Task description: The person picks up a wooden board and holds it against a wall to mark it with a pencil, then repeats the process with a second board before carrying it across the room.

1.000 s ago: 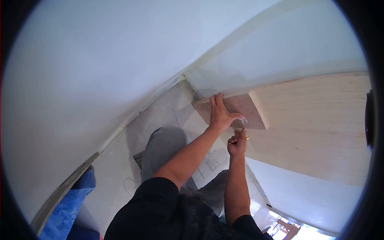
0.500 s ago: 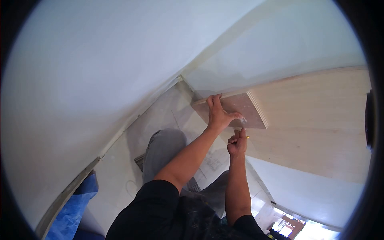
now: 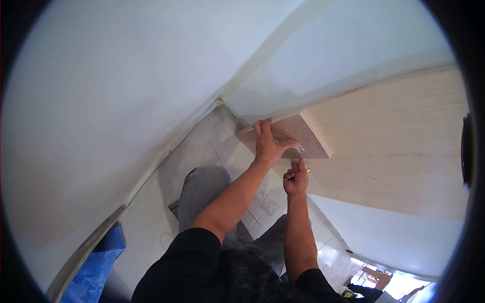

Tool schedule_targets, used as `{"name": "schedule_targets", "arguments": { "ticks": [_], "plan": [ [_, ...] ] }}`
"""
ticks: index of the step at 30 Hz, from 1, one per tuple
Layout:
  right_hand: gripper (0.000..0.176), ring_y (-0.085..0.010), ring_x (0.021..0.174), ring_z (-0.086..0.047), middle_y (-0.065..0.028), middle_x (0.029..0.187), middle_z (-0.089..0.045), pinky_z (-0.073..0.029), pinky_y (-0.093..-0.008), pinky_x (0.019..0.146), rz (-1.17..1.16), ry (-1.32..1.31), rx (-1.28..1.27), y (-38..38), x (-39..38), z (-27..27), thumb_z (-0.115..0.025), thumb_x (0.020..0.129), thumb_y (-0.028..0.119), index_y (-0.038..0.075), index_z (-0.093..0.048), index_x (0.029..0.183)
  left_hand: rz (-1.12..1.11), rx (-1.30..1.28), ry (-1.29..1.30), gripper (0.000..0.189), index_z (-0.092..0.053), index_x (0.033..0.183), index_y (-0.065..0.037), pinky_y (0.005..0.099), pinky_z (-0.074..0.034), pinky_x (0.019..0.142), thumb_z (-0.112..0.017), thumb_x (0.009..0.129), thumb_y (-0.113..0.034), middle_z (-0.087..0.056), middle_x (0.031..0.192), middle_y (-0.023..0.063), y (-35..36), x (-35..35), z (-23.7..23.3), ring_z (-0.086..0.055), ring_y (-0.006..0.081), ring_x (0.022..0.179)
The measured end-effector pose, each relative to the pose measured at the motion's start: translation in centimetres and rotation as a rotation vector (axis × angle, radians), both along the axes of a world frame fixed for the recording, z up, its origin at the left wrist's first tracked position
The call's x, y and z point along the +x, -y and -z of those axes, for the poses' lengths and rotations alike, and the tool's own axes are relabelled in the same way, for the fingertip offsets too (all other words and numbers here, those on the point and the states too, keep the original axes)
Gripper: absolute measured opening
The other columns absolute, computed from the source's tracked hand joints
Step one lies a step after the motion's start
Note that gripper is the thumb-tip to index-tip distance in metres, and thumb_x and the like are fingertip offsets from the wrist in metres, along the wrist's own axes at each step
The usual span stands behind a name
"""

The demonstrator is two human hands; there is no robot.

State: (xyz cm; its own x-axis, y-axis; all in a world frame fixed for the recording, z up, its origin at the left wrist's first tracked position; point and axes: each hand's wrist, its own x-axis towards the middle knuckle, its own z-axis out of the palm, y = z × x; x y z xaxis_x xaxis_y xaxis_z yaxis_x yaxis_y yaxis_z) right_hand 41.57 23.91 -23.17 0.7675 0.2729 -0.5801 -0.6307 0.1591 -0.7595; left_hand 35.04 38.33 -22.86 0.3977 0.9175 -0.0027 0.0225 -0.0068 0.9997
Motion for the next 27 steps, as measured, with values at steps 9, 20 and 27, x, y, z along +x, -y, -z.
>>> {"name": "schedule_targets", "arguments": {
  "ticks": [9,20,27],
  "plan": [
    [0.022,-0.0067,0.048,-0.034,0.0064,0.064,-0.041,-0.029,-0.023,0.044,-0.009,0.001,-0.029,-0.2,-0.1,-0.3,-0.061,0.09,0.035,0.017,-0.049,0.084,0.098,-0.089,0.01,0.104,-0.033,0.127,0.005,0.0414,-0.043,0.096,-0.091,0.049,-0.032,-0.032,0.125,0.0178,-0.6,-0.7,-1.1,-0.043,0.0355,0.116],
    [0.02,-0.0064,0.048,-0.035,0.0058,0.068,-0.046,-0.029,-0.0226,0.044,0.033,0.006,-0.107,-0.5,-0.2,-0.3,-0.06,0.091,0.035,0.017,-0.051,0.089,0.018,-0.009,0.01,0.1,-0.039,0.123,0.0,0.0331,-0.047,0.081,-0.093,0.045,-0.031,-0.038,0.12,0.0138,-0.8,0.0,0.3,-0.047,0.025,0.102],
    [0.018,-0.0047,0.047,-0.035,0.0074,0.064,-0.043,-0.029,-0.021,0.042,0.013,-0.004,-0.096,-0.5,-0.1,-0.3,-0.056,0.093,0.035,0.018,-0.051,0.09,0.09,-0.119,0.048,0.096,-0.036,0.124,-0.002,0.0403,-0.045,0.091,-0.091,0.049,-0.028,-0.037,0.124,0.0134,-0.9,-0.8,-0.3,-0.046,0.031,0.113]
  ]
}}
